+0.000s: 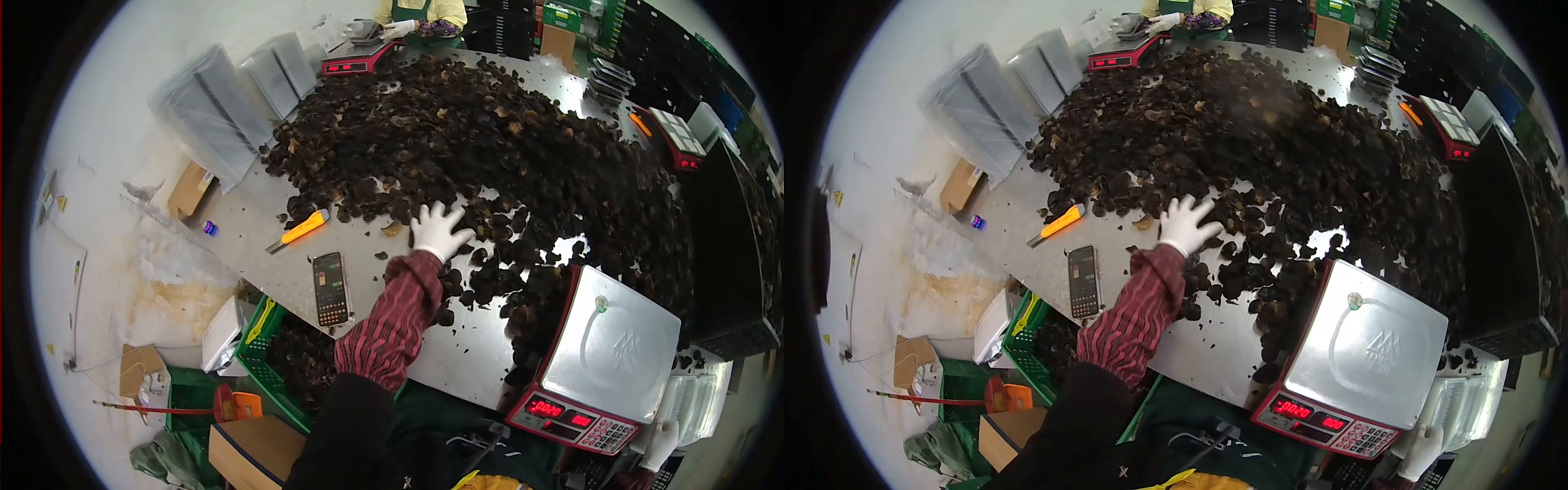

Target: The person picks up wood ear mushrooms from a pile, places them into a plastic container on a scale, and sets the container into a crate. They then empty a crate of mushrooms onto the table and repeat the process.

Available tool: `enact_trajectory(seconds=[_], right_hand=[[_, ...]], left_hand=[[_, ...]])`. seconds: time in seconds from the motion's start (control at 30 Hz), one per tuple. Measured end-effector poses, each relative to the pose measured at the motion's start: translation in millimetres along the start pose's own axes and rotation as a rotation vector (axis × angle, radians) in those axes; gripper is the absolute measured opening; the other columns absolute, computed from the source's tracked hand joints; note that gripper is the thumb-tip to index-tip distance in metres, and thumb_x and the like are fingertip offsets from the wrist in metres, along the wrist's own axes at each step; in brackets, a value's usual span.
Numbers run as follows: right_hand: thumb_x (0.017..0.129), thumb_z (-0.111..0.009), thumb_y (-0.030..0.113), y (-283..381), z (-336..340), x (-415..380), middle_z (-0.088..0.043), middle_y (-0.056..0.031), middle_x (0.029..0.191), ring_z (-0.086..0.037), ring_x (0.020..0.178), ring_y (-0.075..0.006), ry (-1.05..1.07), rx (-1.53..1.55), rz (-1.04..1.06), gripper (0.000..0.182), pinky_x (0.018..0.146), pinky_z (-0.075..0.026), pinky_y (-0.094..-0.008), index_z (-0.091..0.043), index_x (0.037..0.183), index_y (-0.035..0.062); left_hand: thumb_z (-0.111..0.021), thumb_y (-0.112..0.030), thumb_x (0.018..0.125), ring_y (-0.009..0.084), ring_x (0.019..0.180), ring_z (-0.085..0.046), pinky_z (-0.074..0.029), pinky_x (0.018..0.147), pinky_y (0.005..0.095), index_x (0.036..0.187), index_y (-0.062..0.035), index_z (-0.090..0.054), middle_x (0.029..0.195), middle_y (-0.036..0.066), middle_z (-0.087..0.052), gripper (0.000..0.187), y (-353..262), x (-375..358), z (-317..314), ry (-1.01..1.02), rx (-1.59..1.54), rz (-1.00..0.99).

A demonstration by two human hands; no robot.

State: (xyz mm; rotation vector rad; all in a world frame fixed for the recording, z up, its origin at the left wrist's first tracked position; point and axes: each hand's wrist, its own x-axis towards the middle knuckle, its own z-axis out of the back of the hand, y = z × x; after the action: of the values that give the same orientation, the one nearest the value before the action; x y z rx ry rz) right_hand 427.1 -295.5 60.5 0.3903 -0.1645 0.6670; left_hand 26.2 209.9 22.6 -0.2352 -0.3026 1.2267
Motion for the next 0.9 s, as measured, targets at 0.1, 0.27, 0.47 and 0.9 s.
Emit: enact_trajectory(seconds=[0.1,0.27,0.47,0.9], right_hand=[[0.081,-0.065,0.010,2.2,12.4,2.5,-0.053,-0.0118,0.069,-0.049,0.065,-0.0222,0.036,0.006,-0.113,0.019,0.063,-0.043,-0.0347,-0.053,0.081,-0.0039],[0.089,-0.059,0.013,-13.8,12.3,-1.9,-0.058,-0.0070,0.082,-0.052,0.077,-0.0145,-0.224,0.252,-0.297,0.020,0.072,-0.045,-0.0286,-0.058,0.097,-0.0054],[0.090,-0.054,0.000,43.2,38.1,-18.5,-0.056,-0.0065,0.091,-0.054,0.085,-0.0149,-0.401,0.515,-0.082,0.017,0.080,-0.045,-0.0256,-0.057,0.106,-0.0063],[0.066,-0.074,-0.001,155.6,54.1,-27.6,-0.052,-0.0055,0.081,-0.053,0.067,-0.0145,0.155,0.456,0.198,0.034,0.060,-0.043,-0.0269,-0.060,0.098,-0.0007]], left_hand=[[-0.063,-0.050,0.077,0.0414,0.125,-0.035,-0.030,0.100,0.0568,0.120,-0.0239,-0.059,0.134,0.016,-0.043,0.051,-28.3,-35.6,-8.3,0.063,-0.061,-0.225],[-0.060,-0.044,0.082,0.0390,0.124,-0.038,-0.030,0.100,0.0566,0.116,-0.0216,-0.061,0.134,0.015,-0.044,0.041,-60.6,-117.2,-1.0,0.041,-0.034,-0.636],[-0.057,-0.008,0.071,0.0284,0.088,-0.059,-0.049,0.077,0.0388,0.088,-0.0042,-0.064,0.095,0.012,-0.061,0.019,-23.7,-90.2,50.0,-0.186,-0.202,-0.607],[-0.058,-0.001,0.076,0.0293,0.082,-0.062,-0.050,0.077,0.0360,0.088,-0.0053,-0.067,0.084,0.012,-0.064,0.015,64.4,-70.7,31.7,-0.343,-0.422,-0.169]])
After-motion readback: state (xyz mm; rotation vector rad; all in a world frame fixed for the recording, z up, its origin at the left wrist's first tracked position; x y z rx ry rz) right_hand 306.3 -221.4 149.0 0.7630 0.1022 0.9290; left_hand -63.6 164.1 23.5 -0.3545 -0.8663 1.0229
